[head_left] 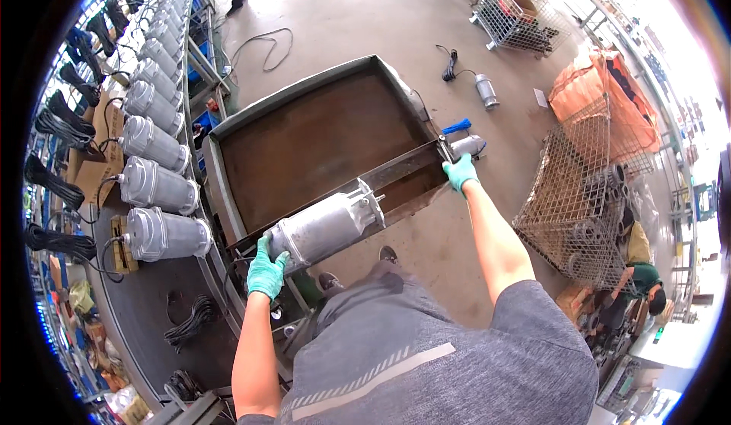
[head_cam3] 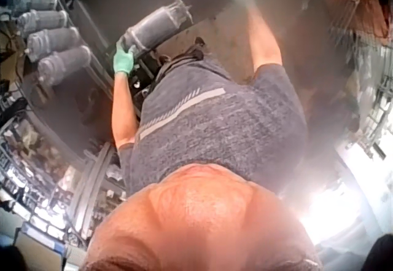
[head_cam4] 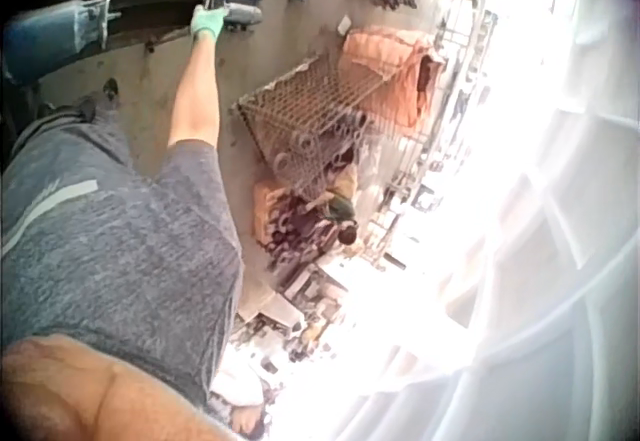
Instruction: The person places a cylindrical metal component into a testing tank filled with liquid, uses a tool to secure and submerge it, removes it, and then places it onto a conveyor line alongside other components.
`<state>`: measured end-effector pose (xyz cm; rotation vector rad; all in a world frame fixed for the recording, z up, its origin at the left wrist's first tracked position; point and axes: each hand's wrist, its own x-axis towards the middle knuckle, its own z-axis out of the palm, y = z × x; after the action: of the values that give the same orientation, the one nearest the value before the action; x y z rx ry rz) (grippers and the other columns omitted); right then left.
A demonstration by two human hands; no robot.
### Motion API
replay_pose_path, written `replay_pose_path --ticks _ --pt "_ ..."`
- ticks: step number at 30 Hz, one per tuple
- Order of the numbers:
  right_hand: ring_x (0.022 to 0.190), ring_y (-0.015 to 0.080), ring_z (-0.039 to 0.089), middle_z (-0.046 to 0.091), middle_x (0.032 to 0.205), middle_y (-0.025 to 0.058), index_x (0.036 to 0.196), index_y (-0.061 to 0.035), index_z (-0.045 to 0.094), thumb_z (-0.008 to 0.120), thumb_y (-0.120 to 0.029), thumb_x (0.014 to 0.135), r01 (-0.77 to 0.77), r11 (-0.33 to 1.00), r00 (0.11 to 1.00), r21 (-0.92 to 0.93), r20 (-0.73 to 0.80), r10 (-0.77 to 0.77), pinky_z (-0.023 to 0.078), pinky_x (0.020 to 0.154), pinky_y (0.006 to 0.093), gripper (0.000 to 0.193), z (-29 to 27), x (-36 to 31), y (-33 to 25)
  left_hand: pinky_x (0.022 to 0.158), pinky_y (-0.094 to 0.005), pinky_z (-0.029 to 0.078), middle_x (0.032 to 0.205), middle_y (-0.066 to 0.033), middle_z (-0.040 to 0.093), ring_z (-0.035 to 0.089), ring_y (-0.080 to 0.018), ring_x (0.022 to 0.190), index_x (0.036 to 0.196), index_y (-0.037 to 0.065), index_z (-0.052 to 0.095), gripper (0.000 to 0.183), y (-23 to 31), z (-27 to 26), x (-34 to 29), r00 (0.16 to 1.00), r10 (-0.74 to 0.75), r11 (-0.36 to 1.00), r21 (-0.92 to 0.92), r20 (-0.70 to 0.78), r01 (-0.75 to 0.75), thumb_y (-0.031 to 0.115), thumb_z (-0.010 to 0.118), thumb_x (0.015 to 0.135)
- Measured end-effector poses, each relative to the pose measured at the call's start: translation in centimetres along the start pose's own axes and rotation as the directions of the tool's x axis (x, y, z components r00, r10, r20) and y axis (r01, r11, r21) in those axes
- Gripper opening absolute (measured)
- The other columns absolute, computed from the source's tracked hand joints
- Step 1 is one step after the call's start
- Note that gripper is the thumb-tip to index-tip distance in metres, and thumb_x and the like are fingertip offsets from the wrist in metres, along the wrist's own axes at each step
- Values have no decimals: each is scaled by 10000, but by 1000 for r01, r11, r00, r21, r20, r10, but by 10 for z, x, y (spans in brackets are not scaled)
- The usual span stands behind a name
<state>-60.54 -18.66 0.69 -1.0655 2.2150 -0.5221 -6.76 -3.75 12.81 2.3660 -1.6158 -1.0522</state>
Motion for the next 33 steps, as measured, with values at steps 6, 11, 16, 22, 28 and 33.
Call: replay_pose_path --ticks 6,11,16,22,28,33 --pt "1220 434 640 645 1331 290 1498 -96 436 634 -254 996 183 969 982 -169 -14 -188 508 1028 439 562 17 44 -44 1054 -500 501 1379 -288 623 610 -453 1276 1578 254 335 716 -1 9 3 1000 -1 1000 3 -1 1 278 720 975" --pt "921 403 714 730 986 184 1177 -93 554 621 -168 994 588 809 802 23 120 -586 548 785 478 208 -6 -69 -116 943 -558 521 1208 -306 687 654 -501 1122 1569 294 354 727 -22 17 4 994 61 998 -6 -90 -62 384 725 951" --pt "731 321 692 680 787 154 1063 -39 541 648 -115 936 664 747 691 46 345 -635 539 692 436 182 -20 -197 -173 930 -555 520 1159 -303 703 671 -495 1085 1580 291 339 736 -11 9 9 1000 -12 1000 -1 14 12 421 713 960" --pt "858 425 702 713 917 225 1009 -41 620 696 -227 929 826 534 561 -182 359 -746 553 723 503 217 10 -217 -181 948 -548 516 1173 -292 706 675 -479 1100 1595 262 344 756 -10 -1 9 999 28 998 63 -22 -27 470 692 957" --pt "881 382 718 726 1070 187 1356 -107 637 729 -216 899 896 403 444 -188 327 -834 583 743 469 478 13 -221 -174 1022 -532 501 1337 -265 649 648 -448 1194 1623 158 311 859 -3 -12 -2 998 18 998 53 56 -21 547 642 931" --pt "753 414 683 670 866 190 1010 -52 595 696 -200 910 898 289 394 -331 317 -862 559 657 505 206 26 -209 -162 985 -515 507 1268 -276 675 657 -455 1155 1617 205 332 799 -8 -16 0 994 27 1000 -1 107 -27 525 643 954"
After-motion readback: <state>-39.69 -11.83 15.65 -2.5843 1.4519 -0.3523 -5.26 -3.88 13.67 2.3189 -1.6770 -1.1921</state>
